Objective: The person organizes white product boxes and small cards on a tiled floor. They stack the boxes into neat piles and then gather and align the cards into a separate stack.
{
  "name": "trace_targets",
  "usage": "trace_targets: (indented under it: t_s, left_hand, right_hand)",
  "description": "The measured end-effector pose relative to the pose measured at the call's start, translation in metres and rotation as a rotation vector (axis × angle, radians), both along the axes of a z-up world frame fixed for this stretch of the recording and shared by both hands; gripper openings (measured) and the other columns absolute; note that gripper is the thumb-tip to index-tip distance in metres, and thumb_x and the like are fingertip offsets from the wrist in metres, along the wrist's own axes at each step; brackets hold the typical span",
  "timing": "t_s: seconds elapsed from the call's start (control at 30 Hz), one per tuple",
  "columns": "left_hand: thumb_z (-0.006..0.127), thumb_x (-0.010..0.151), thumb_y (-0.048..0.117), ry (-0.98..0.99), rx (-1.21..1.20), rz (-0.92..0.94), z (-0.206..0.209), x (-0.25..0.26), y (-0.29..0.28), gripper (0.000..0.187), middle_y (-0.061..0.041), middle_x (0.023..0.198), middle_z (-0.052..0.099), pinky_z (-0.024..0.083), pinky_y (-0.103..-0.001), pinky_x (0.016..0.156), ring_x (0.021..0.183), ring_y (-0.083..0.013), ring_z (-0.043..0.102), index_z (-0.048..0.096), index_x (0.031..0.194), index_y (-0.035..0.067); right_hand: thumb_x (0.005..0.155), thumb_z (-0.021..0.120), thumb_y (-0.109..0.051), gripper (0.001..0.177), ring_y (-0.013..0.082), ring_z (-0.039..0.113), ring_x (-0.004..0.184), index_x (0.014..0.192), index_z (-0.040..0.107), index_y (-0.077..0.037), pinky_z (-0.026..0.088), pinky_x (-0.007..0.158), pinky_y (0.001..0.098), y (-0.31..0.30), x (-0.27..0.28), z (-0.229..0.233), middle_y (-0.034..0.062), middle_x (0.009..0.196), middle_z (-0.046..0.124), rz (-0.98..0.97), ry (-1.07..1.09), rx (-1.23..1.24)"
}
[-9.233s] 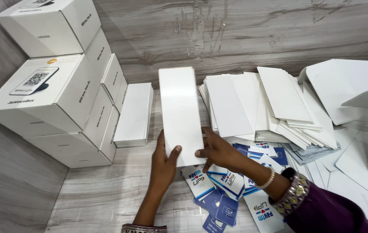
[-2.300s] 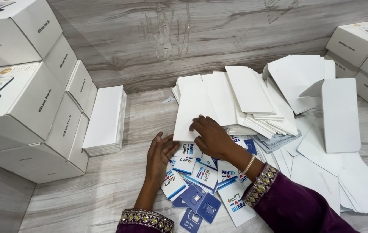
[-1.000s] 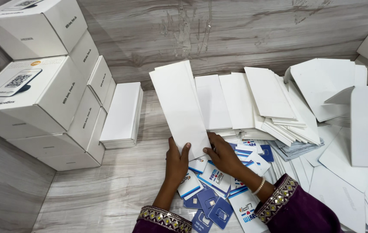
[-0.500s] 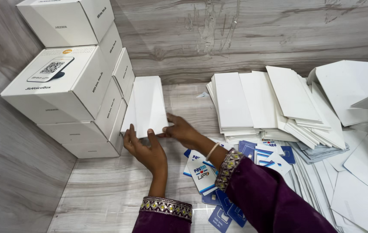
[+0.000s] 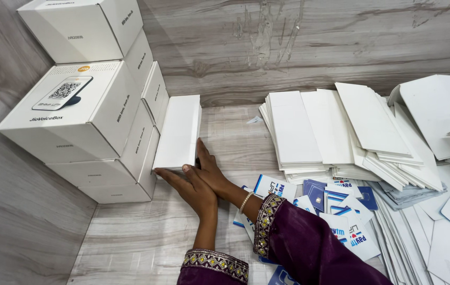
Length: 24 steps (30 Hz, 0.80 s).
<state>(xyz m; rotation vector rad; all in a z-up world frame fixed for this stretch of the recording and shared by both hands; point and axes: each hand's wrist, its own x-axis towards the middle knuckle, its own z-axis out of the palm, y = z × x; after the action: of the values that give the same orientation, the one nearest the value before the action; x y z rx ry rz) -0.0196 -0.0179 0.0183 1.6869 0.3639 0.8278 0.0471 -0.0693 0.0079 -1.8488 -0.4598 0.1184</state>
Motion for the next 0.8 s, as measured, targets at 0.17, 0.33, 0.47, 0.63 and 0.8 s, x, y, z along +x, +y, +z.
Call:
trace_targets:
  t_s: [0.17,0.33,0.47,0.63,0.8]
  left_hand:
    - [0.021,0.104,0.064,0.051,0.018,-0.006,-0.007,0.008,0.003,0.093,-0.025,0.170,-0.013,0.004,-0.051,0.129,0.159,-0.0387,-0.009,-0.010,0.161,-0.002]
    - [0.023,0.105,0.062,0.031,0.151,0.005,0.000,-0.002,-0.011,0.091,-0.029,0.169,-0.013,0.008,-0.058,0.127,0.158,-0.0445,-0.008,-0.007,0.162,-0.002]
    - [0.034,0.109,0.054,-0.145,0.363,-0.036,0.007,-0.018,-0.028,0.082,-0.032,0.169,-0.003,0.017,-0.061,0.127,0.159,-0.0480,0.000,0.006,0.163,-0.001]
    - [0.043,0.109,0.042,-0.122,0.336,-0.292,0.014,-0.030,-0.042,0.058,-0.022,0.157,0.042,0.030,-0.053,0.124,0.154,-0.0386,0.031,0.043,0.150,0.001]
    - [0.054,0.101,0.035,0.022,0.001,-0.633,0.014,-0.027,-0.079,0.047,-0.011,0.139,0.067,0.049,-0.039,0.113,0.133,-0.0245,0.062,0.061,0.139,0.007]
  right_hand:
    - [0.099,0.055,-0.053,0.101,0.0334,0.002,0.159,0.165,-0.008,-0.009,0.005,0.127,0.0514,-0.002,0.014,-0.006,0.0138,0.175,-0.005,0.060,-0.083,-0.158]
    - [0.087,0.064,-0.048,0.105,0.0334,0.016,0.155,0.162,-0.001,-0.012,0.025,0.123,0.0463,-0.029,0.005,0.023,0.0153,0.168,0.012,0.173,0.259,-0.048]
    - [0.095,0.062,-0.047,0.082,0.0357,0.028,0.153,0.157,0.027,-0.007,0.029,0.123,0.0475,-0.090,-0.020,0.045,0.0204,0.161,0.037,0.139,-0.007,-0.463]
    - [0.094,0.062,-0.041,0.063,0.0388,0.025,0.153,0.146,0.050,-0.008,0.029,0.120,0.0514,-0.198,-0.071,0.066,0.0205,0.159,0.040,-0.210,-0.400,-0.753]
    - [0.094,0.064,-0.046,0.073,0.0415,0.030,0.148,0.148,0.044,-0.001,0.031,0.117,0.0521,-0.258,-0.108,0.058,0.0280,0.155,0.039,-0.485,-0.551,-0.726]
